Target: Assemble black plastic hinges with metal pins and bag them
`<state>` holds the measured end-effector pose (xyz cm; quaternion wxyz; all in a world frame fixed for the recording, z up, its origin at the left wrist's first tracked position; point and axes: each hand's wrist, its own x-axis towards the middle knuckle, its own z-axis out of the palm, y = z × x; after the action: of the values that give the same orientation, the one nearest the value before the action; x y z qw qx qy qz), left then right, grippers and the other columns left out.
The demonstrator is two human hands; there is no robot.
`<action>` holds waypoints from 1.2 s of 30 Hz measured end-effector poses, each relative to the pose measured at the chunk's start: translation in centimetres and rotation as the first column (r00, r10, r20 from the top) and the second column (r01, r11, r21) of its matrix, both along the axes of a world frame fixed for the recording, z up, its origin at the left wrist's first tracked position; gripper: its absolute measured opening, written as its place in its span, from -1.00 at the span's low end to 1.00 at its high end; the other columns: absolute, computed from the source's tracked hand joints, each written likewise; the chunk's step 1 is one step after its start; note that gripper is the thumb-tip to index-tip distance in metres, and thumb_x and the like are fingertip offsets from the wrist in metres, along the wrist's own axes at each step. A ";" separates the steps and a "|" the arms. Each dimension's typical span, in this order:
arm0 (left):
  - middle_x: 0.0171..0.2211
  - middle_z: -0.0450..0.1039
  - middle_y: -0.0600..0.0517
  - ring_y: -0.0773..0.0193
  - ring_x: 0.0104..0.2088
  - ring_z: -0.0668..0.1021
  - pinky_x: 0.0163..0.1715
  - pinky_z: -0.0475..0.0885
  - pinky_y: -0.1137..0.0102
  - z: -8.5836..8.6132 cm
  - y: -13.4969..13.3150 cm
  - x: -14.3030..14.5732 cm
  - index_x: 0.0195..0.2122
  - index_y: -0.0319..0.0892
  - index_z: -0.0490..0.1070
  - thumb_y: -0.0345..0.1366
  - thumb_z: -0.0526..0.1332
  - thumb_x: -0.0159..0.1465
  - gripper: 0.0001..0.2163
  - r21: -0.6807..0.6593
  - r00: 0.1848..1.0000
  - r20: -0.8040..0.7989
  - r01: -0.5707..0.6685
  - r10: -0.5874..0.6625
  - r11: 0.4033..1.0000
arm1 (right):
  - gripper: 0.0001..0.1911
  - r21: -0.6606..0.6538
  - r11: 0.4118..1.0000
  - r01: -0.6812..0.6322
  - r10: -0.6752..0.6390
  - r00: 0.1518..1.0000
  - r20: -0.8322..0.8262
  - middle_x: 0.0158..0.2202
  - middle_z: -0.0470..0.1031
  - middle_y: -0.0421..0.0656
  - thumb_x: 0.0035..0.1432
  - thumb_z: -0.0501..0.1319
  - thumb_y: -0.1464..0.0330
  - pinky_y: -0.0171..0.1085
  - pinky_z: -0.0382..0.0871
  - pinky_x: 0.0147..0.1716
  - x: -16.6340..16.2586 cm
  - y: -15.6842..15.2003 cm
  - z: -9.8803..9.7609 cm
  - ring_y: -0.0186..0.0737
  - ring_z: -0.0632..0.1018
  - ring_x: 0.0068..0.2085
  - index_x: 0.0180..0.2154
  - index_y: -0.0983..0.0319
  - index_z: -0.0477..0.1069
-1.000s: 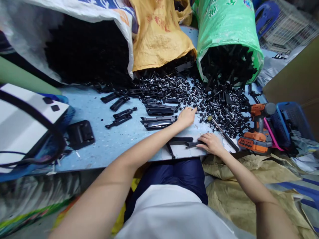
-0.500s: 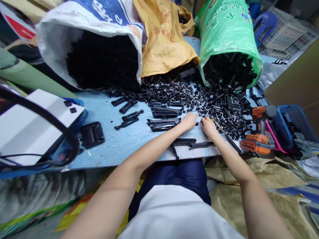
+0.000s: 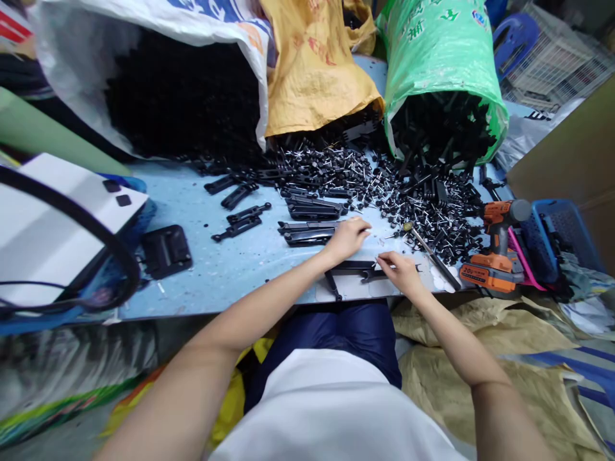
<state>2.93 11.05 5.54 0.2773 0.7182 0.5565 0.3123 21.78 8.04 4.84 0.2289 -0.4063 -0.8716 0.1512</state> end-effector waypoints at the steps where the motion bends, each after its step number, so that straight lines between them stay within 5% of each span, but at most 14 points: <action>1: -0.30 0.49 -0.04 0.23 -0.26 0.52 -0.17 0.41 0.31 -0.1 -1.0 -1.1 -0.30 -0.24 0.47 -0.36 0.12 0.16 -0.84 -0.022 0.975 0.182 -0.127 0.129 0.992 | -0.70 0.037 0.999 -0.014 0.013 1.000 0.011 -0.42 0.52 -0.13 0.26 -0.04 0.27 -0.35 0.42 -0.37 -0.2 -0.1 -0.2 -0.31 0.53 -0.40 -0.34 0.24 0.40; 4: -0.41 0.50 0.00 0.27 -0.41 0.52 -0.29 0.45 0.31 -0.7 -4.0 -3.8 -0.36 -0.25 0.48 -0.18 0.23 0.05 -0.77 -0.275 0.711 0.547 -0.347 0.443 0.897 | -0.69 0.161 0.984 -0.078 0.065 0.995 0.081 -0.33 0.54 -0.06 0.28 -0.07 0.33 -0.32 0.43 -0.28 -0.2 -0.1 -0.4 -0.28 0.54 -0.30 -0.30 0.25 0.42; 7: -0.49 0.48 0.03 0.30 -0.47 0.50 -0.33 0.46 0.31 -1.5 -6.5 -5.1 -0.42 -0.26 0.47 -0.09 0.36 -0.18 -0.63 -0.471 0.480 0.639 -0.373 0.601 0.799 | -0.68 0.250 0.961 -0.115 0.071 0.981 0.178 -0.26 0.54 -0.01 0.28 -0.09 0.41 -0.31 0.43 -0.27 0.0 -0.3 -0.3 -0.28 0.55 -0.29 -0.25 0.28 0.43; 9: -0.50 0.47 0.04 0.32 -0.48 0.49 -0.33 0.46 0.31 -1.8 -7.4 -5.2 -0.44 -0.26 0.46 -0.09 0.39 -0.26 -0.59 -0.519 0.428 0.639 -0.373 0.639 0.769 | -0.68 0.256 0.955 -0.153 0.096 0.970 0.222 -0.25 0.54 0.00 0.28 -0.09 0.45 -0.30 0.43 -0.26 0.1 -0.4 -0.3 -0.28 0.55 -0.28 -0.23 0.29 0.43; 12: -0.49 0.47 0.04 0.32 -0.47 0.49 -0.31 0.45 0.31 -1.9 -8.0 -4.9 -0.40 -0.26 0.47 -0.11 0.38 -0.24 -0.59 -0.516 0.476 0.605 -0.378 0.639 0.769 | -0.68 0.227 0.954 -0.195 0.137 0.959 0.246 -0.22 0.53 0.00 0.27 -0.10 0.47 -0.30 0.44 -0.23 0.1 -0.6 -0.2 -0.28 0.54 -0.25 -0.21 0.28 0.42; 20: -0.47 0.47 0.02 0.23 -0.41 0.51 -0.34 0.43 0.32 -1.1 -8.4 -4.5 -0.39 -0.17 0.51 -0.18 0.26 -0.07 -0.76 -0.288 0.805 0.437 -0.298 0.401 0.910 | -0.72 0.359 0.909 -0.213 0.151 0.969 0.194 -0.27 0.54 -0.02 0.23 -0.06 0.52 -0.33 0.46 -0.30 0.1 -0.7 -0.2 -0.28 0.56 -0.28 -0.22 0.27 0.42; 28: -0.37 0.51 -0.06 0.11 -0.33 0.54 -0.34 0.46 0.27 -1.8 -8.1 -5.1 -0.42 -0.17 0.50 -0.10 0.20 0.02 -0.75 -0.211 0.899 0.289 -0.275 0.329 0.938 | -0.75 0.376 0.905 -0.197 0.115 0.967 0.229 -0.29 0.54 -0.06 0.18 -0.01 0.55 -0.34 0.47 -0.38 0.8 -0.4 -0.6 -0.27 0.56 -0.33 -0.25 0.26 0.42; 33: -0.28 0.48 -0.10 0.09 -0.22 0.51 -0.21 0.44 0.18 -2.4 -8.9 -3.8 -0.27 -0.16 0.46 -0.16 0.11 0.18 -0.76 0.210 0.950 0.105 -0.310 0.294 0.927 | -0.78 0.338 0.915 -0.222 0.107 0.939 0.327 -0.37 0.53 -0.10 0.16 0.02 0.56 -0.36 0.44 -0.42 0.6 -0.4 -0.2 -0.29 0.54 -0.39 -0.32 0.27 0.42; 36: -0.24 0.46 -0.10 0.10 -0.15 0.48 -0.12 0.39 0.16 -2.6 -8.9 -1.1 -0.15 -0.12 0.41 -0.25 0.07 0.24 -0.78 0.437 0.989 -0.099 -0.056 0.110 0.898 | -0.77 0.366 0.902 -0.229 0.101 0.936 0.336 -0.34 0.53 -0.04 0.17 0.01 0.57 -0.32 0.45 -0.44 0.3 -0.4 -0.5 -0.25 0.54 -0.40 -0.29 0.30 0.42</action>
<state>1.85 2.16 2.92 0.0631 0.7550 0.5190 0.3956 22.12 7.64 4.36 0.1539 -0.2934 -0.9404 -0.0763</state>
